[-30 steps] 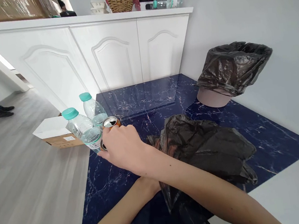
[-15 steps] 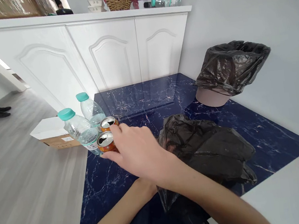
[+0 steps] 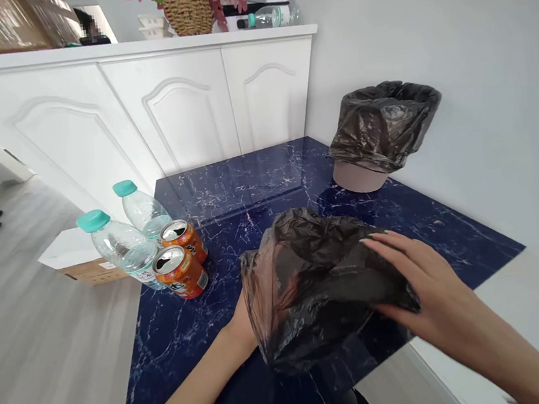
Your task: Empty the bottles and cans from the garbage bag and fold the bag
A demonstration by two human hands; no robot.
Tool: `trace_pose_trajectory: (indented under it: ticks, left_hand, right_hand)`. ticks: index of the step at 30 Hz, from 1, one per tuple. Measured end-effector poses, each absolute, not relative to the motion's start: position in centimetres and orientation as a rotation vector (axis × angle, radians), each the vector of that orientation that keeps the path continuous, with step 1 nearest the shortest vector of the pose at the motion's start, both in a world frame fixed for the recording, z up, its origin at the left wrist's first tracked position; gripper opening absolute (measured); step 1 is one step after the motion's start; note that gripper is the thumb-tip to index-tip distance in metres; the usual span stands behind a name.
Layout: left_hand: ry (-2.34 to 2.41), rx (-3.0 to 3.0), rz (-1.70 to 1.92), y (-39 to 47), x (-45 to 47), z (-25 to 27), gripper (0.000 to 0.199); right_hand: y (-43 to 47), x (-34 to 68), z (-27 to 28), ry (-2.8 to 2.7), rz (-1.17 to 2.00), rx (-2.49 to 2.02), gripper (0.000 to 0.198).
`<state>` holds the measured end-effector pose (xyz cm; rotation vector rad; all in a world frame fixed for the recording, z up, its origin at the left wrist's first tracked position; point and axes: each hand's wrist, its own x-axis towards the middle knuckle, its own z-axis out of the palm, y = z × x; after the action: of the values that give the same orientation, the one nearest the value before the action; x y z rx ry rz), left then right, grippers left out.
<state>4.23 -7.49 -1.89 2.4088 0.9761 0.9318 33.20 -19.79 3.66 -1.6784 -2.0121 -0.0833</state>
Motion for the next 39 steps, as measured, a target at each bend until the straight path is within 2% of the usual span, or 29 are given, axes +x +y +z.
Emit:
trace_pose_trajectory:
  ticks: [2, 4, 9, 14, 17, 21, 25, 28, 29, 31, 35, 37, 39]
  left_hand:
    - [0.992, 2.423, 0.931, -7.3, 4.8, -1.2, 0.061]
    - [0.950, 2.442, 0.916, -7.0, 5.3, -0.3, 0.060]
    - [1.012, 2.523, 1.095, -6.0, 6.3, 4.2, 0.043]
    - [1.271, 2.516, 1.225, -6.7, 7.3, 10.9, 0.041]
    - [1.373, 2.618, 1.265, -7.6, 7.3, 13.2, 0.036]
    - [1.341, 2.834, 0.914, -7.6, 6.1, 12.7, 0.048]
    - [1.107, 2.899, 0.507, -6.1, 4.2, 10.8, 0.061]
    - [1.166, 2.831, 0.227, -5.7, 3.3, 10.6, 0.072]
    - [1.169, 2.812, 0.147, -5.9, 3.2, 10.8, 0.070]
    - [1.076, 2.793, 0.057, -6.8, 3.2, 11.3, 0.053]
    - [0.706, 2.860, 0.247, -9.2, 3.9, 11.8, 0.023]
    - [0.697, 2.964, 0.473, -9.7, 4.1, 11.2, 0.020]
    - [0.891, 3.054, 0.637, -9.6, 3.9, 10.0, 0.031]
  right_hand:
    - [-19.1, 35.2, 2.8, -1.859, -0.077, -1.768, 0.048]
    - [-18.5, 36.9, 2.7, -1.699, -0.104, -1.822, 0.041]
    - [-18.1, 39.9, 5.9, -1.307, -0.362, -1.832, 0.048]
    - [-19.3, 39.5, 9.9, -1.170, -0.219, -1.663, 0.055]
    - [-20.2, 38.5, 10.8, -1.190, -0.237, -1.518, 0.057]
    - [-20.2, 39.3, 9.5, -1.400, -0.222, -1.493, 0.067]
    - [-18.5, 42.3, 7.5, -1.356, 0.197, -1.733, 0.058]
    - [-17.5, 44.0, 6.9, -1.233, 0.487, -1.661, 0.045]
    - [-17.3, 44.2, 6.8, -1.208, 0.520, -1.619, 0.041]
    - [-17.4, 44.3, 6.8, -1.195, 0.540, -1.567, 0.035]
    - [-17.5, 44.0, 6.3, -1.149, 0.574, -1.567, 0.035]
    - [-17.4, 44.2, 5.7, -1.070, 0.589, -1.606, 0.038]
    - [-17.4, 44.4, 5.0, -1.021, 0.599, -1.631, 0.039]
